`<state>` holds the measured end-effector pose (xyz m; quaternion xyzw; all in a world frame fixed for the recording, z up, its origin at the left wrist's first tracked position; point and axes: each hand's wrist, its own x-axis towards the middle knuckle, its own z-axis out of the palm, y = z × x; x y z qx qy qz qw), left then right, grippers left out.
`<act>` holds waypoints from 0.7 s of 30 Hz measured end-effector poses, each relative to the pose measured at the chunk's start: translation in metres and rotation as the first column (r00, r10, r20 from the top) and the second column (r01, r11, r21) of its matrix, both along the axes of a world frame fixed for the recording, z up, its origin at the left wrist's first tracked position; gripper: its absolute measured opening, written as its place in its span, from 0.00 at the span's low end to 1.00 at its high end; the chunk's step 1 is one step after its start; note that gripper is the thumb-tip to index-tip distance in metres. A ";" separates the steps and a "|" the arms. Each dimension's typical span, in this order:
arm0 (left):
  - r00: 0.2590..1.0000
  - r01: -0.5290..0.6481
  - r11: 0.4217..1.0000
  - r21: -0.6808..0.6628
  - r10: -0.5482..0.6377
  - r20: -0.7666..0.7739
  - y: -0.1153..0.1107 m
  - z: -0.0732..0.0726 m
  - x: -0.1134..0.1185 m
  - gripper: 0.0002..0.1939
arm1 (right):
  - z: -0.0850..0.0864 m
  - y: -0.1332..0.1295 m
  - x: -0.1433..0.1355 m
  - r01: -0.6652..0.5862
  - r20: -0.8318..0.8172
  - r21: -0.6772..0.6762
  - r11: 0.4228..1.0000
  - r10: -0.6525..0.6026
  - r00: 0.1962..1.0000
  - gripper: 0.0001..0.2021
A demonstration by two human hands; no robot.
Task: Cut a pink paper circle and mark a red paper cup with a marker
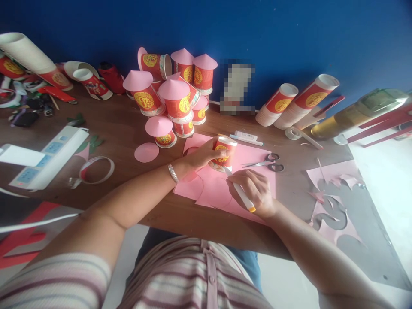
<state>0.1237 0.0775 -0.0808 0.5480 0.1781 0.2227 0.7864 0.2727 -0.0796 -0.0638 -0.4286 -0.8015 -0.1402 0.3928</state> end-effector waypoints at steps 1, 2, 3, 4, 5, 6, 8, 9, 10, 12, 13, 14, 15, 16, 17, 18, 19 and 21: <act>1.000 0.004 1.000 0.006 -0.005 0.004 0.000 0.000 0.000 0.25 | 0.000 0.000 0.000 0.002 0.000 -0.002 1.000 -0.002 1.000 0.10; 1.000 0.006 1.000 0.012 -0.006 0.007 0.000 0.001 0.000 0.24 | 0.000 0.000 0.000 0.004 0.001 -0.002 1.000 -0.004 1.000 0.10; 1.000 0.006 1.000 0.017 -0.006 0.011 0.000 0.001 0.000 0.24 | 0.000 0.001 0.000 0.005 0.002 0.000 1.000 -0.005 1.000 0.10; 1.000 0.003 1.000 0.021 -0.003 0.013 0.000 0.001 0.000 0.24 | 0.000 0.001 0.000 0.006 0.004 0.002 1.000 -0.006 1.000 0.10; 1.000 -0.001 1.000 0.022 0.001 0.013 0.000 0.001 0.000 0.25 | 0.000 0.001 0.000 0.006 0.008 0.004 1.000 -0.006 1.000 0.10; 1.000 -0.007 1.000 0.021 0.007 0.013 0.000 0.000 0.000 0.25 | -0.001 0.001 0.000 0.006 0.011 0.006 1.000 -0.006 1.000 0.10; 1.000 -0.012 1.000 0.018 0.012 0.009 0.000 0.000 0.000 0.25 | -0.001 0.001 0.000 0.008 0.015 0.002 1.000 -0.008 1.000 0.10; 1.000 -0.013 1.000 0.018 0.013 0.005 0.000 -0.001 0.000 0.26 | -0.001 0.001 0.000 0.009 0.016 -0.001 1.000 -0.009 1.000 0.10; 1.000 -0.015 1.000 0.018 0.015 0.003 0.000 -0.001 0.000 0.26 | -0.001 0.001 0.000 0.011 0.017 -0.006 1.000 -0.011 1.000 0.10; 1.000 -0.011 1.000 0.018 0.011 -0.003 -0.001 -0.001 -0.001 0.25 | -0.001 0.000 0.000 0.012 0.020 -0.015 1.000 -0.012 1.000 0.10; 1.000 -0.010 1.000 0.018 0.010 -0.006 -0.001 0.000 -0.001 0.25 | -0.001 0.000 0.000 0.011 0.022 -0.019 1.000 -0.011 1.000 0.10; 1.000 -0.009 1.000 0.018 0.009 -0.007 -0.001 0.000 -0.001 0.25 | -0.001 -0.001 -0.001 0.010 0.024 -0.022 1.000 -0.010 1.000 0.10; 1.000 -0.009 1.000 0.019 0.009 -0.007 -0.001 0.000 -0.001 0.25 | -0.001 -0.001 -0.001 0.009 0.026 -0.024 1.000 -0.009 1.000 0.10; 1.000 -0.005 1.000 0.020 0.005 -0.006 -0.001 0.001 -0.001 0.25 | -0.001 -0.001 -0.001 0.009 0.027 -0.025 1.000 -0.008 1.000 0.10; 1.000 0.003 1.000 0.023 -0.003 -0.006 -0.001 0.001 -0.001 0.25 | -0.001 -0.001 -0.001 0.009 0.027 -0.024 1.000 -0.008 1.000 0.10; 1.000 0.007 1.000 0.027 -0.007 -0.002 -0.001 0.001 -0.001 0.25 | -0.002 -0.001 -0.001 0.009 0.027 -0.022 1.000 -0.009 1.000 0.10; 1.000 0.010 1.000 0.029 -0.010 -0.001 -0.001 0.001 -0.001 0.25 | -0.002 -0.001 0.000 0.009 0.026 -0.020 1.000 -0.009 1.000 0.10; 1.000 0.000 1.000 0.030 0.000 -0.003 -0.001 0.002 -0.001 0.26 | -0.003 -0.001 0.000 0.010 0.026 -0.023 1.000 -0.010 1.000 0.10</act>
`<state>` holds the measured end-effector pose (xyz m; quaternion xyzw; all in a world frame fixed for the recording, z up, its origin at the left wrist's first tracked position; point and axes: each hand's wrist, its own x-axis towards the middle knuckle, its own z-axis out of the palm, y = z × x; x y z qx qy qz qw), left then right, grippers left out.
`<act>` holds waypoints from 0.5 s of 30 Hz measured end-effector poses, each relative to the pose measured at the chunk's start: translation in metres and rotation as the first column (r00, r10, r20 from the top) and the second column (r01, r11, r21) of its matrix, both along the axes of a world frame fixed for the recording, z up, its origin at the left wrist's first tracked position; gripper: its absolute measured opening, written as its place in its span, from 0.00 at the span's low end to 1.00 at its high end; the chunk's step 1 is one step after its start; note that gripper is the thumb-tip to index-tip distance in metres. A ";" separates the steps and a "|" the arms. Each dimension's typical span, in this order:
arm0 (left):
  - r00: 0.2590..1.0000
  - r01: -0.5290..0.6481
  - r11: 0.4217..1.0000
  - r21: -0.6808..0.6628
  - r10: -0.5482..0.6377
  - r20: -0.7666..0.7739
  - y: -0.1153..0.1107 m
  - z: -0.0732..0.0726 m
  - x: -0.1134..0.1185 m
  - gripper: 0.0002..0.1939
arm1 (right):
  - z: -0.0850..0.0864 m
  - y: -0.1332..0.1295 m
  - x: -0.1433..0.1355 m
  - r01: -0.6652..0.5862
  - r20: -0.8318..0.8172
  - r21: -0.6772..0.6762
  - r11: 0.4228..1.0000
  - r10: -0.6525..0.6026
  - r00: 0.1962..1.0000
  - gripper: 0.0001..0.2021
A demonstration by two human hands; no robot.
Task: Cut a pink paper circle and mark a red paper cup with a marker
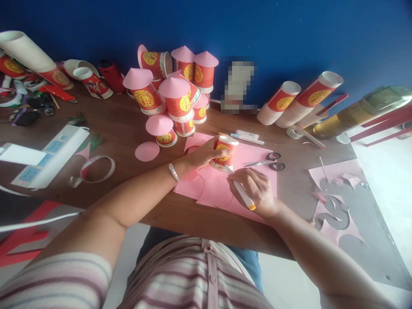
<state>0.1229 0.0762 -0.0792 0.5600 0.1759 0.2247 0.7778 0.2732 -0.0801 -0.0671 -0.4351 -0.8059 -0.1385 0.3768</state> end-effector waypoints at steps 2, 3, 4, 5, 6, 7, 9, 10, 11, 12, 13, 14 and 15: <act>1.000 -0.013 1.000 -0.001 0.013 -0.002 0.000 0.000 0.000 0.26 | -0.001 0.000 0.001 0.002 -0.001 -0.011 1.000 -0.002 1.000 0.11; 1.000 -0.010 1.000 -0.001 0.010 -0.001 0.000 0.000 0.000 0.26 | -0.001 -0.001 0.001 0.003 -0.001 -0.017 1.000 -0.003 1.000 0.11; 1.000 -0.001 1.000 0.000 0.001 0.002 0.000 0.000 0.000 0.26 | 0.000 -0.001 0.001 0.003 -0.002 -0.020 1.000 -0.003 1.000 0.11; 1.000 0.007 1.000 0.001 -0.007 0.007 0.000 0.000 0.000 0.26 | 0.000 -0.001 0.001 0.004 -0.002 -0.020 1.000 -0.004 1.000 0.11; 1.000 0.014 1.000 0.002 -0.014 0.012 0.000 0.000 0.000 0.26 | 0.001 -0.002 0.000 0.004 -0.002 -0.017 1.000 -0.004 1.000 0.11; 1.000 0.017 1.000 0.001 -0.017 0.015 0.001 0.000 0.000 0.26 | 0.002 -0.002 0.000 0.003 -0.002 -0.014 1.000 -0.003 1.000 0.11; 1.000 0.014 1.000 -0.003 -0.014 0.015 0.000 0.000 0.000 0.26 | 0.003 -0.001 -0.001 -0.002 -0.004 -0.008 1.000 0.002 1.000 0.11; 1.000 0.010 1.000 -0.006 -0.010 0.014 0.000 0.000 0.000 0.26 | 0.003 -0.001 -0.001 -0.003 -0.006 -0.007 1.000 0.003 1.000 0.11; 1.000 0.007 1.000 -0.007 -0.007 0.012 0.000 0.000 0.000 0.26 | 0.003 -0.001 -0.001 -0.005 -0.008 -0.007 1.000 0.005 1.000 0.11; 1.000 0.004 1.000 -0.007 -0.004 0.009 0.000 0.000 0.000 0.26 | 0.003 0.000 -0.001 -0.004 -0.009 -0.008 1.000 0.004 1.000 0.12; 1.000 0.003 1.000 -0.005 -0.003 0.007 0.001 0.000 0.000 0.26 | 0.003 0.000 -0.001 -0.002 -0.009 -0.009 1.000 0.002 1.000 0.12; 1.000 0.005 1.000 -0.002 -0.005 0.006 0.001 0.000 0.000 0.26 | 0.002 0.000 -0.001 0.001 -0.009 -0.011 1.000 -0.001 1.000 0.12; 1.000 0.009 1.000 0.002 -0.009 0.005 0.001 0.000 0.000 0.26 | 0.002 0.000 0.000 0.004 -0.008 -0.011 1.000 -0.004 1.000 0.12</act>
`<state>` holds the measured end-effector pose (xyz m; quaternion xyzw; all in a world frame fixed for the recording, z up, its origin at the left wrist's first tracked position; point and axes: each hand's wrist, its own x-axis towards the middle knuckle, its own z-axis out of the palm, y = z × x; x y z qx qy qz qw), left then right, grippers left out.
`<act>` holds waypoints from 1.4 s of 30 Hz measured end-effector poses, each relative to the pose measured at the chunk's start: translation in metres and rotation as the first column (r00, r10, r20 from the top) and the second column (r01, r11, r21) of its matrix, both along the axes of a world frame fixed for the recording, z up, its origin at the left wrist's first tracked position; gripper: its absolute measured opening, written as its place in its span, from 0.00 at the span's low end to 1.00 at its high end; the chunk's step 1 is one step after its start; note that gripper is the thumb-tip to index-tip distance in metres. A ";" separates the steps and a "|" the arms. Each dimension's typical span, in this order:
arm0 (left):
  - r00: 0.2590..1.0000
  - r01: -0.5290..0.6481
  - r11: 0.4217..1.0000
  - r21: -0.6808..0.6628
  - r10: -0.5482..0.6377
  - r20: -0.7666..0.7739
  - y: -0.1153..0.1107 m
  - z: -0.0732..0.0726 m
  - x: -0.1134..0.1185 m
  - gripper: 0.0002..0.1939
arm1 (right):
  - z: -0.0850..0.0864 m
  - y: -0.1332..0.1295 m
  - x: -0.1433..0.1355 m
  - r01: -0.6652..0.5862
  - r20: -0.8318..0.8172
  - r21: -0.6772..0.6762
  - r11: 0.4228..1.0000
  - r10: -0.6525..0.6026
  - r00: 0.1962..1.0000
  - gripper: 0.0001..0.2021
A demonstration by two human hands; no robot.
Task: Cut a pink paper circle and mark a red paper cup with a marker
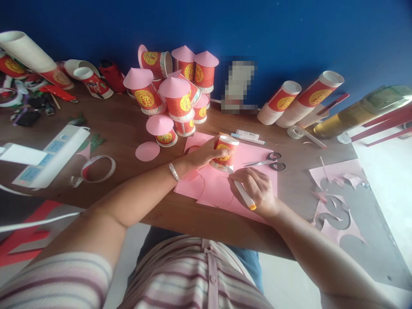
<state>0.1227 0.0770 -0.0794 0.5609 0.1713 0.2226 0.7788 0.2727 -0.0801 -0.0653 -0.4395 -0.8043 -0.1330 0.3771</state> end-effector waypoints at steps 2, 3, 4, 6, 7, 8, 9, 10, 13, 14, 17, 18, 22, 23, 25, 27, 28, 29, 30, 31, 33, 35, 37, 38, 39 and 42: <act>1.000 0.004 1.000 0.005 -0.004 -0.002 0.000 0.000 0.000 0.26 | 0.000 0.000 0.000 0.003 0.002 0.000 1.000 -0.003 1.000 0.13; 1.000 0.000 1.000 0.005 0.000 -0.006 0.000 0.001 0.000 0.26 | 0.000 0.000 0.000 0.002 0.003 0.001 1.000 -0.002 1.000 0.13; 1.000 -0.004 1.000 0.004 0.004 -0.012 0.000 0.001 -0.001 0.26 | 0.000 0.000 0.000 -0.001 0.002 0.007 1.000 0.001 1.000 0.13; 1.000 -0.012 1.000 -0.001 0.012 -0.021 -0.001 0.002 -0.001 0.26 | 0.002 -0.001 0.000 -0.011 -0.001 0.017 1.000 0.011 1.000 0.12; 1.000 -0.012 1.000 -0.006 0.012 -0.020 -0.001 0.002 0.000 0.26 | 0.003 -0.001 -0.001 -0.015 -0.003 0.019 1.000 0.015 1.000 0.12; 1.000 -0.009 1.000 -0.012 0.008 -0.015 -0.001 0.001 0.000 0.26 | 0.005 -0.001 -0.001 -0.016 -0.004 0.024 1.000 0.016 1.000 0.12; 1.000 -0.006 1.000 -0.018 0.006 -0.006 0.000 0.001 0.000 0.26 | 0.006 -0.001 0.000 -0.014 -0.003 0.029 0.999 0.014 1.000 0.12; 1.000 -0.005 1.000 -0.023 0.005 0.004 0.000 0.001 0.000 0.26 | 0.007 -0.001 0.000 -0.009 0.000 0.033 0.999 0.009 1.000 0.12; 1.000 -0.008 0.999 -0.031 0.009 0.021 0.000 0.001 0.001 0.26 | 0.008 -0.001 0.001 0.017 0.010 0.045 0.999 -0.018 1.000 0.12; 1.000 -0.008 0.999 -0.032 0.008 0.022 0.000 0.001 0.001 0.25 | 0.008 -0.001 0.001 0.023 0.014 0.047 0.999 -0.024 1.000 0.12; 1.000 -0.002 0.999 -0.032 0.003 0.023 0.001 0.002 0.001 0.25 | 0.007 0.000 0.002 0.028 0.021 0.050 0.998 -0.029 0.999 0.12; 1.000 0.001 1.000 -0.031 0.000 0.023 0.001 0.002 0.001 0.25 | 0.006 0.000 0.002 0.026 0.023 0.051 0.998 -0.027 0.999 0.12; 1.000 0.011 0.999 -0.032 -0.010 0.023 0.001 0.001 0.001 0.25 | 0.006 -0.001 0.002 0.023 0.021 0.051 0.998 -0.024 0.999 0.12; 1.000 0.009 0.999 -0.030 -0.008 0.021 0.002 0.000 0.001 0.25 | 0.006 -0.001 0.002 0.022 0.020 0.048 0.999 -0.023 1.000 0.12; 1.000 0.000 1.000 -0.023 0.001 0.013 0.002 -0.001 0.001 0.25 | 0.007 0.000 0.002 0.022 0.012 0.043 0.999 -0.023 1.000 0.12; 1.000 -0.010 1.000 -0.019 0.010 0.008 0.002 -0.003 0.001 0.25 | 0.007 0.000 0.002 0.020 0.004 0.039 0.999 -0.020 1.000 0.13; 1.000 -0.012 1.000 -0.020 0.012 0.009 0.002 -0.003 0.001 0.25 | 0.007 0.001 0.001 0.017 0.002 0.039 0.999 -0.018 1.000 0.13; 1.000 -0.010 1.000 -0.024 0.010 0.010 0.002 -0.003 0.001 0.25 | 0.007 0.001 0.001 0.016 0.000 0.041 0.999 -0.016 1.000 0.13; 1.000 -0.005 1.000 -0.029 0.006 0.012 0.002 -0.003 0.001 0.25 | 0.006 0.001 0.001 0.015 0.001 0.043 0.999 -0.015 1.000 0.12; 1.000 0.001 0.999 -0.033 -0.001 0.013 0.002 -0.002 0.001 0.26 | 0.006 0.001 0.001 0.015 0.003 0.043 0.999 -0.015 1.000 0.12; 1.000 0.008 0.999 -0.035 -0.008 0.017 0.001 -0.001 0.001 0.26 | 0.005 0.001 0.001 0.014 0.006 0.034 0.999 -0.014 1.000 0.12; 1.000 0.005 0.999 -0.035 -0.004 0.023 0.001 0.001 0.001 0.26 | 0.004 0.001 0.002 0.007 0.011 0.017 1.000 -0.007 1.000 0.11; 1.000 -0.006 0.999 -0.039 0.007 0.021 0.000 0.001 0.000 0.26 | 0.003 0.000 0.002 0.004 0.014 0.010 1.000 -0.004 1.000 0.12; 1.000 -0.008 0.999 -0.043 0.009 0.017 0.000 0.001 0.000 0.26 | 0.002 0.000 0.002 0.006 0.015 0.011 1.000 -0.007 1.000 0.12; 1.000 -0.007 0.999 -0.046 0.007 0.015 0.000 0.000 0.000 0.26 | 0.002 0.000 0.003 0.011 0.016 0.014 1.000 -0.011 1.000 0.12; 1.000 -0.003 0.999 -0.052 0.004 0.017 0.001 -0.002 0.000 0.26 | 0.002 0.001 0.002 0.020 0.017 0.023 1.000 -0.020 1.000 0.13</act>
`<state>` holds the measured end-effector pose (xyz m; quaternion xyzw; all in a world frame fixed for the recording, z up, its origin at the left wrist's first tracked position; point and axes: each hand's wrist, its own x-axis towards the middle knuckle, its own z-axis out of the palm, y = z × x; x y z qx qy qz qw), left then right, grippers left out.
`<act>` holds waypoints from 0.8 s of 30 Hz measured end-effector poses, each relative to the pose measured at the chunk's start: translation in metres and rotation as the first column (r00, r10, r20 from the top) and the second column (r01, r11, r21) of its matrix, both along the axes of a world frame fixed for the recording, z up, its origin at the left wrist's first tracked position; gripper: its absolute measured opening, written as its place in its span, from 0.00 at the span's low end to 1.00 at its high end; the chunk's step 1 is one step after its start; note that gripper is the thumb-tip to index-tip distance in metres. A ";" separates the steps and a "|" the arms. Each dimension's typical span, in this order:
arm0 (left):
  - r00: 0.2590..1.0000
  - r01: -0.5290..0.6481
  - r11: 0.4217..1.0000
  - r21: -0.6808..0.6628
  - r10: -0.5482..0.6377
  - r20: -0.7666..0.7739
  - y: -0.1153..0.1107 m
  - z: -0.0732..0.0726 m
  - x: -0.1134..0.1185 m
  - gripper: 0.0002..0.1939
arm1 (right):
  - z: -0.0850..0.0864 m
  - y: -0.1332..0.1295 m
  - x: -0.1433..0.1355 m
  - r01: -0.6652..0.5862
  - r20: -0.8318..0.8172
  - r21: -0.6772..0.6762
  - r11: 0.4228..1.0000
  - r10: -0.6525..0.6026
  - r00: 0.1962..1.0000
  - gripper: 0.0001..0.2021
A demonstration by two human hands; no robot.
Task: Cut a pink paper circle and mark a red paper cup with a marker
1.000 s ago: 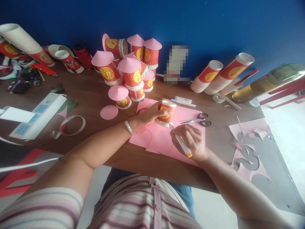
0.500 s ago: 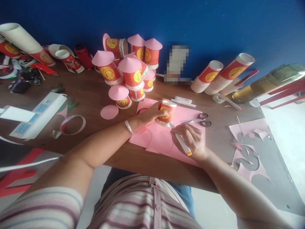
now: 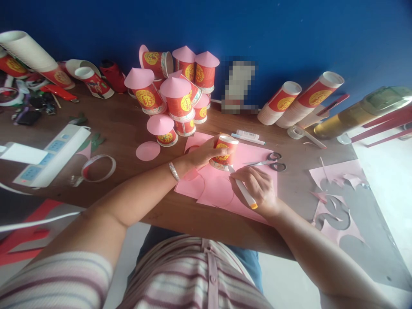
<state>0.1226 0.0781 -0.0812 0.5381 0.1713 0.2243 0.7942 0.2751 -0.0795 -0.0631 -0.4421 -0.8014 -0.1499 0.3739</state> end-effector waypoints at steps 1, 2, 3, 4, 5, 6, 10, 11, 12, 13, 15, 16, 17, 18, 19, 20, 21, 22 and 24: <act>1.000 -0.001 1.000 0.001 0.001 0.002 0.000 -0.001 0.000 0.26 | 0.000 0.000 0.000 0.000 -0.001 -0.001 1.000 0.000 1.000 0.13; 1.000 -0.003 1.000 0.002 0.003 0.001 0.001 -0.001 0.000 0.26 | 0.000 0.000 0.000 -0.002 -0.003 -0.001 1.000 0.002 1.000 0.13; 1.000 -0.006 1.000 0.004 0.006 -0.001 0.001 -0.001 0.000 0.25 | 0.000 0.000 0.000 -0.003 -0.005 -0.001 1.000 0.003 1.000 0.14; 1.000 -0.006 1.000 0.005 0.006 -0.003 0.001 -0.002 0.000 0.25 | -0.001 0.000 0.000 -0.005 -0.008 -0.003 1.000 0.004 1.000 0.14; 1.000 -0.005 1.000 0.008 0.005 -0.003 0.001 -0.002 0.000 0.25 | -0.001 0.000 0.000 -0.005 -0.011 -0.003 1.000 0.005 1.000 0.14; 1.000 -0.003 1.000 0.010 0.003 -0.003 0.001 -0.002 0.000 0.25 | 0.000 0.000 0.000 -0.008 -0.013 -0.002 1.000 0.008 1.000 0.13; 1.000 0.001 1.000 0.017 -0.001 -0.004 0.001 -0.001 0.000 0.24 | 0.002 -0.001 -0.001 -0.014 -0.015 0.018 1.000 0.014 1.000 0.13; 1.000 0.002 1.000 0.014 -0.002 -0.001 0.001 -0.001 0.000 0.24 | 0.003 -0.001 -0.001 -0.015 -0.017 0.024 1.000 0.015 1.000 0.13; 1.000 0.004 1.000 0.007 -0.004 0.003 0.002 -0.001 0.000 0.24 | 0.003 -0.002 -0.001 -0.017 -0.019 0.025 1.000 0.017 1.000 0.13; 1.000 0.007 1.000 -0.004 -0.007 0.009 0.002 -0.001 0.000 0.24 | 0.004 -0.002 -0.001 -0.020 -0.019 0.022 1.000 0.020 1.000 0.13; 1.000 0.007 1.000 -0.030 -0.006 0.019 0.001 0.000 -0.001 0.24 | 0.004 -0.002 -0.001 -0.027 -0.017 0.010 1.000 0.028 0.999 0.12; 1.000 0.005 0.999 -0.041 -0.004 0.022 0.001 0.000 -0.001 0.24 | 0.003 -0.002 -0.001 -0.029 -0.015 0.004 1.000 0.029 0.999 0.12; 1.000 0.003 0.999 -0.049 -0.002 0.025 0.001 0.001 -0.001 0.24 | 0.003 -0.003 0.000 -0.028 -0.012 0.001 1.000 0.028 1.000 0.12; 1.000 0.002 0.999 -0.053 0.000 0.027 0.001 0.002 -0.001 0.24 | 0.003 -0.003 0.000 -0.025 -0.010 0.000 1.000 0.025 1.000 0.12; 1.000 0.002 0.998 -0.055 0.000 0.028 0.000 0.003 -0.001 0.25 | 0.002 -0.003 0.000 -0.024 -0.008 0.000 1.000 0.024 1.000 0.12; 1.000 0.003 0.998 -0.056 -0.002 0.027 0.000 0.004 -0.001 0.25 | 0.002 -0.003 0.000 -0.022 -0.009 0.002 1.000 0.022 1.000 0.12; 1.000 0.004 0.998 -0.057 -0.002 0.026 0.000 0.004 -0.001 0.25 | 0.002 -0.003 0.000 -0.022 -0.009 0.003 1.000 0.022 1.000 0.12; 1.000 0.003 0.998 -0.058 -0.002 0.024 0.000 0.005 -0.001 0.25 | 0.002 -0.003 0.000 -0.022 -0.011 0.005 1.000 0.022 1.000 0.12; 1.000 0.002 0.999 -0.054 -0.001 0.018 -0.001 0.007 -0.001 0.25 | 0.002 -0.003 0.000 -0.024 -0.011 0.007 1.000 0.024 1.000 0.11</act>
